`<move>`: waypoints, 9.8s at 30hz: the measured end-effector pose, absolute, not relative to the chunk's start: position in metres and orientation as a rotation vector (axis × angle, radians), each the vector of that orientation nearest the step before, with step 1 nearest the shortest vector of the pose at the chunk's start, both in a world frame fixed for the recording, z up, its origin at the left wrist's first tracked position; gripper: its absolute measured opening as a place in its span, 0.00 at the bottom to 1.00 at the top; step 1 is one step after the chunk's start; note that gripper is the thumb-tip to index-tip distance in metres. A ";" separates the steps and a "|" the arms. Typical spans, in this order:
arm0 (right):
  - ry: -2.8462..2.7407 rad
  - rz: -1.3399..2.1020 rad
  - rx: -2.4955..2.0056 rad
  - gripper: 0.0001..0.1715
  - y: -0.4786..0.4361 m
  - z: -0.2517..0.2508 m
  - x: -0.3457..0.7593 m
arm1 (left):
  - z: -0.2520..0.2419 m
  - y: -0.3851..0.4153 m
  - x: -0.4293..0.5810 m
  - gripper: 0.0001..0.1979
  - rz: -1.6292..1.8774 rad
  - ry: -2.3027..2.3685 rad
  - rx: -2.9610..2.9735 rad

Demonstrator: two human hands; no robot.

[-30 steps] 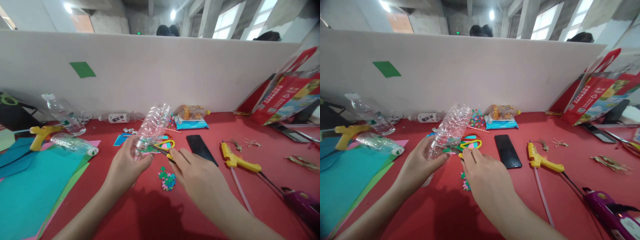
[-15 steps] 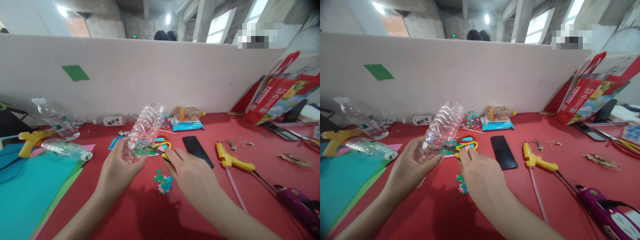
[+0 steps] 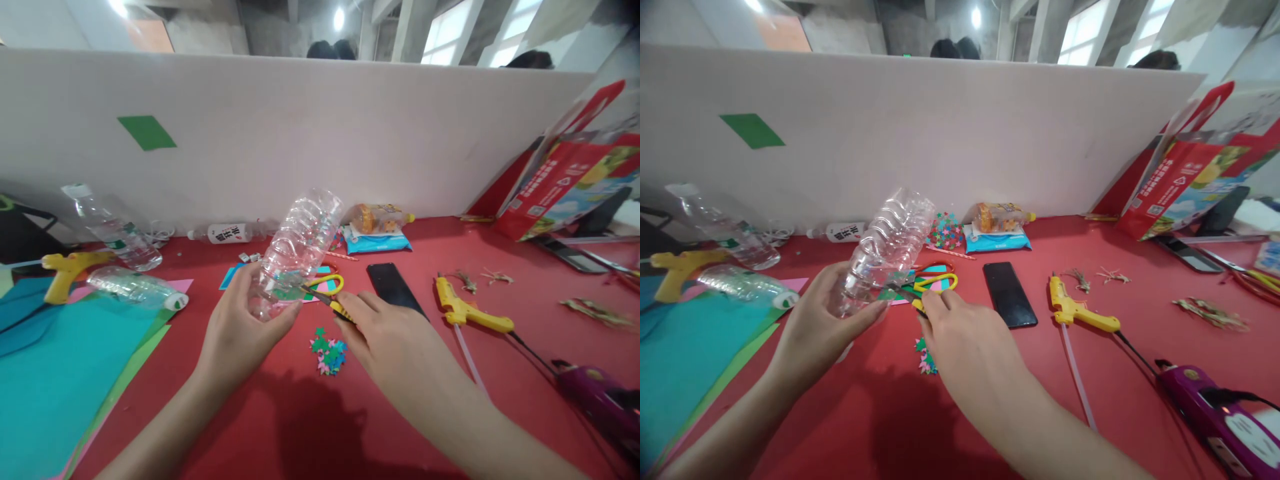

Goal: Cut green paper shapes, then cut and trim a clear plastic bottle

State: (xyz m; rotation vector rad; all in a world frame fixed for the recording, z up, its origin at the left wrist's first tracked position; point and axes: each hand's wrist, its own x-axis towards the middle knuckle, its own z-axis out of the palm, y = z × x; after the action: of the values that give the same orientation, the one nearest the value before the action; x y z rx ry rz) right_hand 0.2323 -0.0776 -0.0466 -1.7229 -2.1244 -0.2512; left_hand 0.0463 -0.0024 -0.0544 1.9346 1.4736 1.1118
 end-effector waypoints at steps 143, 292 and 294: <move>-2.338 0.576 -1.865 0.10 -0.070 -0.068 0.212 | -0.115 -0.003 -0.017 0.24 0.449 1.701 1.890; -2.513 0.382 -1.834 0.11 -0.038 -0.100 0.178 | -0.113 0.004 -0.028 0.28 0.339 1.746 2.196; -2.513 0.358 -1.849 0.12 -0.040 -0.097 0.174 | -0.115 0.002 -0.026 0.27 0.360 1.743 2.294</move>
State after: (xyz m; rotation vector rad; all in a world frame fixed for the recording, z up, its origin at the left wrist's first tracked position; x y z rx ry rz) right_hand 0.1743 -0.0397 -0.0968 -1.8491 -2.5126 0.3583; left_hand -0.0263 0.0025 -0.1148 2.2942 1.7428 0.3596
